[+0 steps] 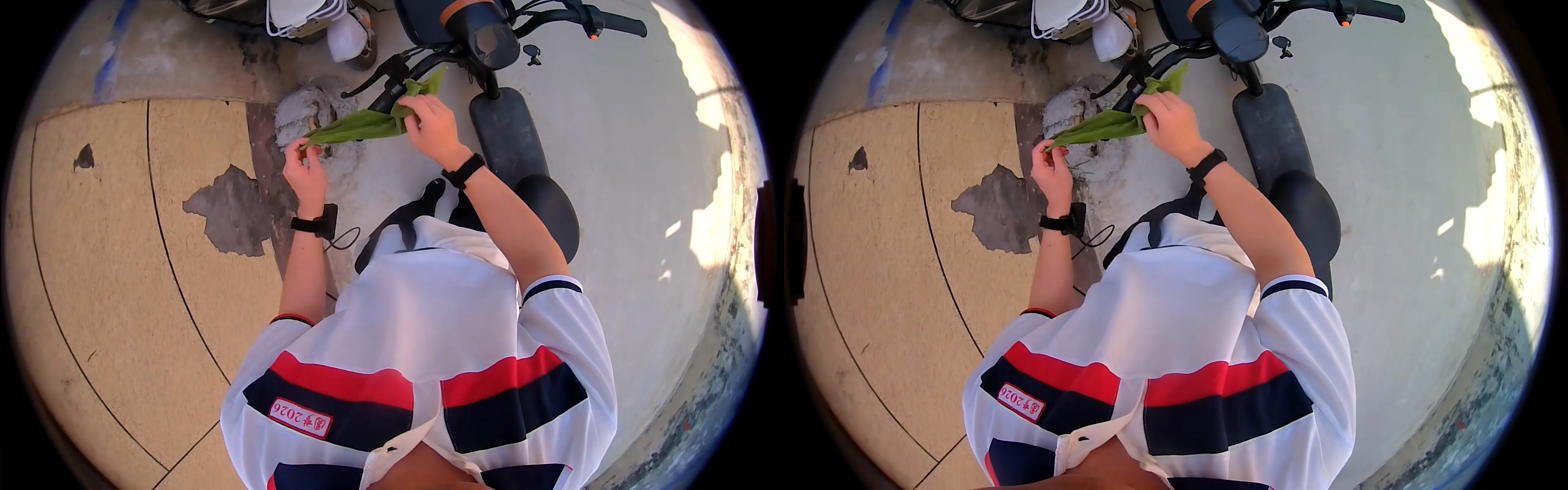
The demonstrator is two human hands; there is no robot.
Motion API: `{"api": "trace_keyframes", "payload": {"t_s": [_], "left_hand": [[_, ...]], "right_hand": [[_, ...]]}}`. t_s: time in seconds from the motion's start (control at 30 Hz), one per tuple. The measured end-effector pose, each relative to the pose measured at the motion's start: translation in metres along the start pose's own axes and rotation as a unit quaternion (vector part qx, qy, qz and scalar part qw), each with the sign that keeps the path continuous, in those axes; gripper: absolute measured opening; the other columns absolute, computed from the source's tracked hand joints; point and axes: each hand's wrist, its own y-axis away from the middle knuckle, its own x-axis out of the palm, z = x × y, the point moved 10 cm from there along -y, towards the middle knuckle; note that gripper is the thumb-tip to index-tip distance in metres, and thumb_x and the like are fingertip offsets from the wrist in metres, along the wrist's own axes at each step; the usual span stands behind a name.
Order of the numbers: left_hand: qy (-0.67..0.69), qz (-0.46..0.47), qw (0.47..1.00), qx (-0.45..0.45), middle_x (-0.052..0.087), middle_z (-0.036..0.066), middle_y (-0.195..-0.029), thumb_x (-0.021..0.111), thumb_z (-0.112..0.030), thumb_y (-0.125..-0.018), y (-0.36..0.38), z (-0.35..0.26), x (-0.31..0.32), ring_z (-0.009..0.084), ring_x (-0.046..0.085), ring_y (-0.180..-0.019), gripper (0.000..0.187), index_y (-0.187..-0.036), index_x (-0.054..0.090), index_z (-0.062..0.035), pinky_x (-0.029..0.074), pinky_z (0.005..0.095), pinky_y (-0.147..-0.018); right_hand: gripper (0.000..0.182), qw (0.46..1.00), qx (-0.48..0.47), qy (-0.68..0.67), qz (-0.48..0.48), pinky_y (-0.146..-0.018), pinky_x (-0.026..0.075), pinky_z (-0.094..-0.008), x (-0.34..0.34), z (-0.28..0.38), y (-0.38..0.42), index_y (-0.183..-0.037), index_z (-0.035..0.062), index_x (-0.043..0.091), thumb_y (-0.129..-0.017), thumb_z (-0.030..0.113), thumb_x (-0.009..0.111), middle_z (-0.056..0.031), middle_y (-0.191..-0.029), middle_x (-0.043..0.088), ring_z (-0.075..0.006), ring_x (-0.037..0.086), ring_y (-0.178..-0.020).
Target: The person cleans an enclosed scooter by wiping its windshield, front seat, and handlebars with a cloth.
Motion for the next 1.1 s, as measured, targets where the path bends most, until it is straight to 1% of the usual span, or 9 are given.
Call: {"api": "trace_keyframes", "payload": {"t_s": [0.07,0.17,0.27,0.37,0.47,0.7,0.8,0.9,1.1], "left_hand": [[0.071,-0.011,0.997,-0.035,0.067,0.009,-0.080,0.052,-0.003,-0.100,-0.001,0.011,-0.008,0.0128,0.066,-0.075,0.012,-0.110,0.050,0.0023,0.053,0.0270,-0.067],[0.175,-0.048,0.982,-0.043,0.066,0.009,-0.080,0.051,-0.003,-0.100,-0.003,0.011,-0.007,0.0134,0.065,-0.074,0.011,-0.109,0.049,0.0016,0.053,0.0274,-0.069],[0.078,-0.027,0.997,-0.005,0.066,0.011,-0.085,0.053,-0.006,-0.100,-0.008,-0.003,0.015,0.0155,0.065,-0.076,0.012,-0.110,0.051,0.0010,0.053,0.0298,-0.070],[-0.022,0.025,0.999,0.019,0.066,0.015,-0.094,0.057,-0.010,-0.098,-0.014,-0.011,0.053,0.0236,0.067,-0.081,0.017,-0.112,0.053,-0.0005,0.052,0.0353,-0.073],[-0.038,0.103,0.989,0.097,0.065,0.020,-0.103,0.064,-0.017,-0.095,-0.024,-0.025,0.108,0.0394,0.065,-0.090,0.028,-0.116,0.054,-0.0029,0.051,0.0428,-0.077],[-0.120,0.286,0.944,0.108,0.066,0.024,-0.110,0.074,-0.038,-0.086,-0.021,-0.048,0.164,0.0437,0.064,-0.099,0.066,-0.137,0.045,-0.0064,0.052,0.0490,-0.079],[-0.132,0.303,0.939,0.093,0.066,0.025,-0.113,0.076,-0.034,-0.086,-0.021,-0.034,0.159,0.0450,0.063,-0.103,0.066,-0.138,0.046,-0.0082,0.052,0.0484,-0.083],[-0.104,0.267,0.947,0.145,0.067,0.023,-0.109,0.074,-0.033,-0.086,-0.018,-0.038,0.148,0.0431,0.064,-0.098,0.059,-0.133,0.051,-0.0062,0.053,0.0479,-0.079],[-0.032,0.245,0.952,0.183,0.066,0.022,-0.115,0.079,-0.025,-0.083,-0.011,-0.029,0.125,0.0418,0.063,-0.105,0.056,-0.131,0.056,-0.0069,0.052,0.0451,-0.087]], "right_hand": [[0.029,0.999,0.044,-0.021,0.009,-0.065,0.054,-0.0348,-0.001,-0.015,0.016,-0.106,0.0077,0.064,-0.079,-0.004,0.063,-0.0120,-0.090,0.068,-0.0289,0.066,-0.074],[0.027,0.994,0.099,-0.037,-0.017,-0.063,0.054,-0.0339,-0.009,-0.034,0.032,-0.107,0.0059,0.063,-0.082,-0.004,0.062,-0.0140,-0.091,0.069,-0.0291,0.067,-0.068],[0.025,0.991,0.130,-0.028,-0.029,-0.064,0.055,-0.0324,-0.015,-0.045,0.038,-0.110,0.0047,0.060,-0.087,-0.004,0.059,-0.0150,-0.090,0.070,-0.0273,0.069,-0.069],[0.022,0.982,0.177,-0.043,-0.057,-0.065,0.055,-0.0296,-0.022,-0.062,0.043,-0.114,0.0035,0.057,-0.092,-0.002,0.055,-0.0139,-0.087,0.071,-0.0229,0.071,-0.070],[0.019,0.962,0.254,-0.069,-0.069,-0.067,0.055,-0.0277,-0.036,-0.075,0.046,-0.116,0.0022,0.053,-0.097,0.001,0.051,-0.0121,-0.083,0.071,-0.0176,0.071,-0.072],[0.020,0.964,0.224,0.029,-0.139,-0.069,0.054,-0.0359,-0.065,-0.067,0.037,-0.112,0.0032,0.057,-0.092,0.002,0.057,-0.0153,-0.086,0.070,-0.0321,0.070,-0.077],[0.021,0.971,0.188,0.050,-0.139,-0.074,0.053,-0.0385,-0.056,-0.047,0.027,-0.110,0.0033,0.059,-0.090,0.002,0.059,-0.0170,-0.092,0.069,-0.0361,0.068,-0.083],[0.023,0.974,0.169,0.054,-0.139,-0.077,0.052,-0.0346,-0.042,-0.032,0.022,-0.113,0.0055,0.060,-0.090,0.004,0.061,-0.0172,-0.099,0.069,-0.0333,0.069,-0.091],[0.025,0.977,0.150,0.096,-0.116,-0.081,0.053,-0.0357,-0.015,-0.010,0.022,-0.113,0.0062,0.060,-0.089,0.005,0.063,-0.0170,-0.104,0.069,-0.0339,0.068,-0.094]]}}
